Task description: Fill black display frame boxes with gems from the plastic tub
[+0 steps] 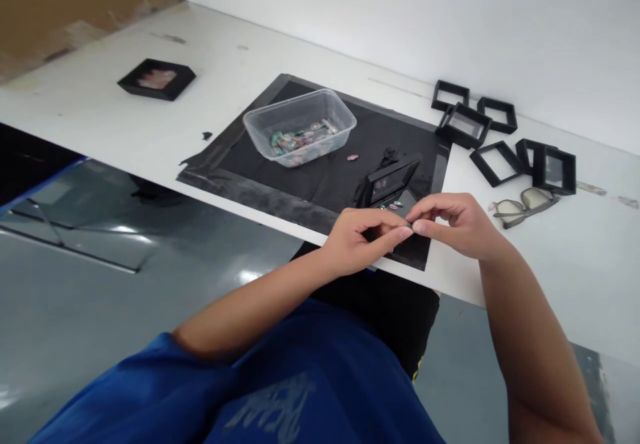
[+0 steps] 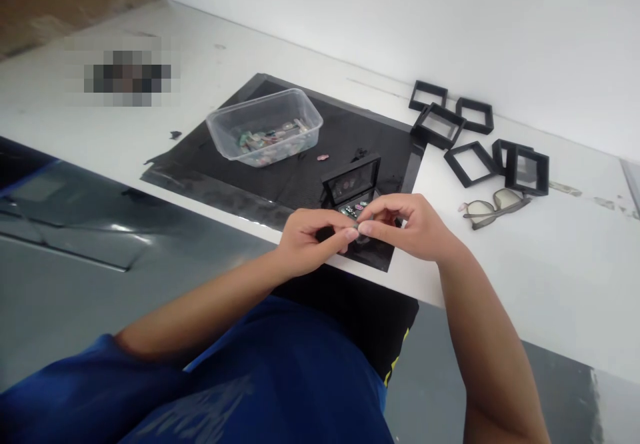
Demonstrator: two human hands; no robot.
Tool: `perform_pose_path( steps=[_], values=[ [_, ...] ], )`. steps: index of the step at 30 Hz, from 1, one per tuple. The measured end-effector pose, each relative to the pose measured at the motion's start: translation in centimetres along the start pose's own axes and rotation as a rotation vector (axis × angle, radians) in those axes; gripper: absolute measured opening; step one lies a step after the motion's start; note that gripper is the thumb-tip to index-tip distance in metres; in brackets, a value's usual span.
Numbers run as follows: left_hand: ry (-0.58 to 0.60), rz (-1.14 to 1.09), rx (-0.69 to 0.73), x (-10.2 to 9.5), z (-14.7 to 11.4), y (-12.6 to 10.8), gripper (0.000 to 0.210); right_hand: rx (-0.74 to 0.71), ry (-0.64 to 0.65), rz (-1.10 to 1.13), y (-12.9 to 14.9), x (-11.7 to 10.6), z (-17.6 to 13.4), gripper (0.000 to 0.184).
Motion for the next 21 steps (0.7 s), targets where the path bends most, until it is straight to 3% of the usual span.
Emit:
perform_pose_path(
  steps=[4,11,21],
  values=[
    [-0.129,0.122,0.198,-0.2,0.1,0.4,0.019,0.025,0.013,0.052,-0.2,0.0,0.0,0.026],
    [-0.230,0.413,0.635,-0.1,0.2,1.0,0.009,0.062,-0.049,0.105,-0.3,0.3,0.2,0.019],
    [-0.250,0.652,0.789,-1.1,0.2,0.8,0.011,0.197,-0.113,0.138,0.0,1.3,0.2,0.022]
  ],
)
Point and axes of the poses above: each hand's wrist, its own z-axis towards the middle knuckle, its own x-axis out of the palm, y = z × x, the point moved 1 cm from there along z, towards the middle knuckle, and after that the axes turned 8 degrees about -y, right-handed, at the moved point
